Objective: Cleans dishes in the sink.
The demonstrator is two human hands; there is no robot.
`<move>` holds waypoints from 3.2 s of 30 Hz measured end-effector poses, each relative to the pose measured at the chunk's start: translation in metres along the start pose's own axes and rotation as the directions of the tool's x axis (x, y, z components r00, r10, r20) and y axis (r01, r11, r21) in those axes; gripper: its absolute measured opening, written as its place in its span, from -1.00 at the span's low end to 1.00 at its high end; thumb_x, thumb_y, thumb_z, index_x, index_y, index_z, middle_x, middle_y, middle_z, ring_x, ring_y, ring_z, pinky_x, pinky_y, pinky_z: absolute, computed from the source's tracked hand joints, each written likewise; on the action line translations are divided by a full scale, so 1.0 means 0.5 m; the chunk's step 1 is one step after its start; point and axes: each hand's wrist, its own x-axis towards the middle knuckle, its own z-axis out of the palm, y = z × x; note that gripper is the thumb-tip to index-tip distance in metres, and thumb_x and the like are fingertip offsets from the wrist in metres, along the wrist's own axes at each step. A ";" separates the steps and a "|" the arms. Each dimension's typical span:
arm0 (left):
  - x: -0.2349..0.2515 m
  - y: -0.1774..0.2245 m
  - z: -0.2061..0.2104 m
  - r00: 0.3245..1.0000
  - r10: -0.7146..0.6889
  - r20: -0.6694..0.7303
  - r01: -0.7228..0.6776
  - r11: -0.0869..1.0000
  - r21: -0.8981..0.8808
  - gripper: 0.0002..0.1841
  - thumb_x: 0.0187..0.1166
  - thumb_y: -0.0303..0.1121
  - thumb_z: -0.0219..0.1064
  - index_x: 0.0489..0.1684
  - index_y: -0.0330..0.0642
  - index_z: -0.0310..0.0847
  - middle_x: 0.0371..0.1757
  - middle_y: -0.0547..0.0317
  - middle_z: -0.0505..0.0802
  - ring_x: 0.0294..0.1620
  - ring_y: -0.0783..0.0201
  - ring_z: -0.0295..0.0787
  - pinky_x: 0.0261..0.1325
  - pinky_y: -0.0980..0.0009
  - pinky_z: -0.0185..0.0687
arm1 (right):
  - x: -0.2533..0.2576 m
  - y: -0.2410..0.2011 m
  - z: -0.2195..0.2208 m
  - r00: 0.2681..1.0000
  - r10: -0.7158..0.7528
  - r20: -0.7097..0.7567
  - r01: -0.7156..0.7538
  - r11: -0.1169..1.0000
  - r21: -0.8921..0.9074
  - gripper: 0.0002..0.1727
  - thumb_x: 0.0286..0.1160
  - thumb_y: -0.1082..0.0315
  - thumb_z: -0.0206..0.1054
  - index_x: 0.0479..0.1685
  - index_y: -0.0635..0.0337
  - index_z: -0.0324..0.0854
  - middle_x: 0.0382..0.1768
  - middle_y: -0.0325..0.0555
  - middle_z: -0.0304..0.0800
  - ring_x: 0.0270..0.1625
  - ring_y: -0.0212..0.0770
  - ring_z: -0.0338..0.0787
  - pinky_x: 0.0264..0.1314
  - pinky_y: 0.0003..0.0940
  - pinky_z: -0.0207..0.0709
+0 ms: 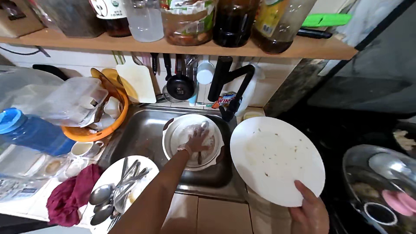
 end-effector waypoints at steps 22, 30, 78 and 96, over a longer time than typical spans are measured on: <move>-0.027 -0.002 -0.064 0.891 -0.454 -0.009 0.438 0.854 0.280 0.05 0.45 0.25 0.43 0.90 -0.09 0.00 0.80 -0.55 0.12 0.79 -0.58 -0.04 0.57 -0.62 0.00 | -0.001 0.016 0.053 1.000 0.012 -0.020 -0.014 0.995 -0.097 -0.79 0.58 0.63 0.12 0.09 0.24 0.47 -0.34 -0.32 0.84 -0.35 -0.46 0.88 -0.27 -0.47 0.84; -0.072 0.049 -0.086 0.857 -0.451 0.248 0.372 0.876 0.306 -0.05 0.47 0.46 0.23 0.71 -0.09 0.38 0.58 -0.36 0.57 0.65 -0.34 0.42 0.55 -0.48 0.20 | -0.015 0.027 0.118 0.999 0.017 0.033 -0.006 0.954 -0.300 -0.78 0.50 0.67 0.22 0.08 0.38 0.51 -0.38 -0.23 0.79 -0.43 -0.47 0.83 -0.35 -0.51 0.78; -0.097 -0.053 -0.109 0.843 -0.509 0.172 0.448 0.843 0.298 -0.61 0.80 -0.31 0.10 0.40 -0.40 0.59 0.52 -0.33 0.63 0.60 -0.28 0.50 0.51 -0.35 0.34 | 0.019 0.123 0.329 0.947 0.232 0.223 0.042 0.600 -0.799 -0.61 0.57 0.47 0.34 0.32 0.49 0.56 0.18 0.35 0.72 0.23 0.11 0.75 0.34 0.04 0.56; -0.145 -0.023 -0.137 0.824 -0.552 0.127 0.481 0.800 0.358 -0.64 0.69 -0.41 0.23 0.35 -0.44 0.60 0.49 -0.33 0.65 0.56 -0.28 0.53 0.46 -0.35 0.40 | 0.028 0.054 0.303 0.956 0.137 0.258 0.073 0.742 -0.667 -0.76 0.49 0.58 0.33 0.09 0.48 0.61 -0.14 0.13 0.74 -0.18 -0.19 0.77 -0.05 -0.23 0.67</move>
